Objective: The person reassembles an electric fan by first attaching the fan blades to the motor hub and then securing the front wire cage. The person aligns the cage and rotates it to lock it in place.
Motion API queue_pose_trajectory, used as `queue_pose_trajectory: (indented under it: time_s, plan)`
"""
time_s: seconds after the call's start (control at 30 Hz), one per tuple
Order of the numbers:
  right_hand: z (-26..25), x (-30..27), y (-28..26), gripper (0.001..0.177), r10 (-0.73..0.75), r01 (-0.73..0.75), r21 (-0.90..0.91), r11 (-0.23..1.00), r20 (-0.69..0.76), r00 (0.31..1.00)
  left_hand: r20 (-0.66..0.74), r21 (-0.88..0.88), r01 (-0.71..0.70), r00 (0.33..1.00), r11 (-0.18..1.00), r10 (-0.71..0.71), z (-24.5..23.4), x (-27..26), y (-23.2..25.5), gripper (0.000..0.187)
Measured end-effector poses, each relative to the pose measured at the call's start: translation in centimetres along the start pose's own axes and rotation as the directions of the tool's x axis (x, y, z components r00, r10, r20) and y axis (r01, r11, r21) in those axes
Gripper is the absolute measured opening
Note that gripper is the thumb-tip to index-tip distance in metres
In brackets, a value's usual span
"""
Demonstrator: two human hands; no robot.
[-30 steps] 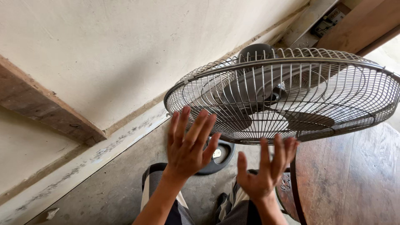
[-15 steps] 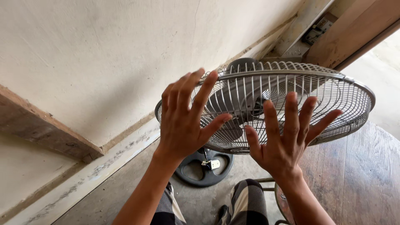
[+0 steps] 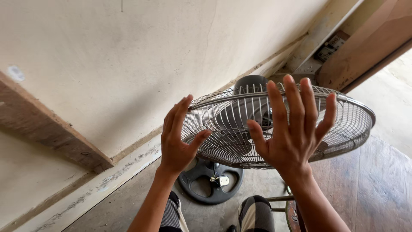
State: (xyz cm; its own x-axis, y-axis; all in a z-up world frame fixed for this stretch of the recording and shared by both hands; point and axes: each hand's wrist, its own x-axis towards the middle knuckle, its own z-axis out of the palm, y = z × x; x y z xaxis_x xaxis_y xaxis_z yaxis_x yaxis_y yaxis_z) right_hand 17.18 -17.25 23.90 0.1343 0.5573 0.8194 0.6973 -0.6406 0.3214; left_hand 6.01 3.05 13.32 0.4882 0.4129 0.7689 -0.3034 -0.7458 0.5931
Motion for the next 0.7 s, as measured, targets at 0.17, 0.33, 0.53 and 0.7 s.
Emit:
queue_pose_trajectory:
  time_s: [0.17,0.33,0.53,0.7]
  plan:
    - [0.6,-2.2,-1.3,0.065,0.067,-0.067,-0.021,0.998,-0.024,0.997,0.024,-0.097,0.12,0.993,0.988,-0.119,-0.8,-1.8,-1.2,0.076]
    - [1.8,-4.6,-2.5,0.064,0.112,-0.114,-0.067,0.991,-0.031,0.993,0.079,-0.141,0.194,0.98,0.971,-0.184,-1.3,-2.6,-2.1,0.066]
    - [3.2,-7.7,-2.9,0.068,0.065,-0.067,-0.095,0.993,-0.022,0.998,0.138,0.016,0.223,0.965,0.975,-0.223,-0.3,-4.4,-3.3,0.075]
    - [3.6,-10.5,-3.0,0.07,0.058,-0.054,-0.098,0.994,0.039,0.998,0.057,0.104,0.147,0.987,0.984,-0.153,1.4,-6.6,-3.9,0.073]
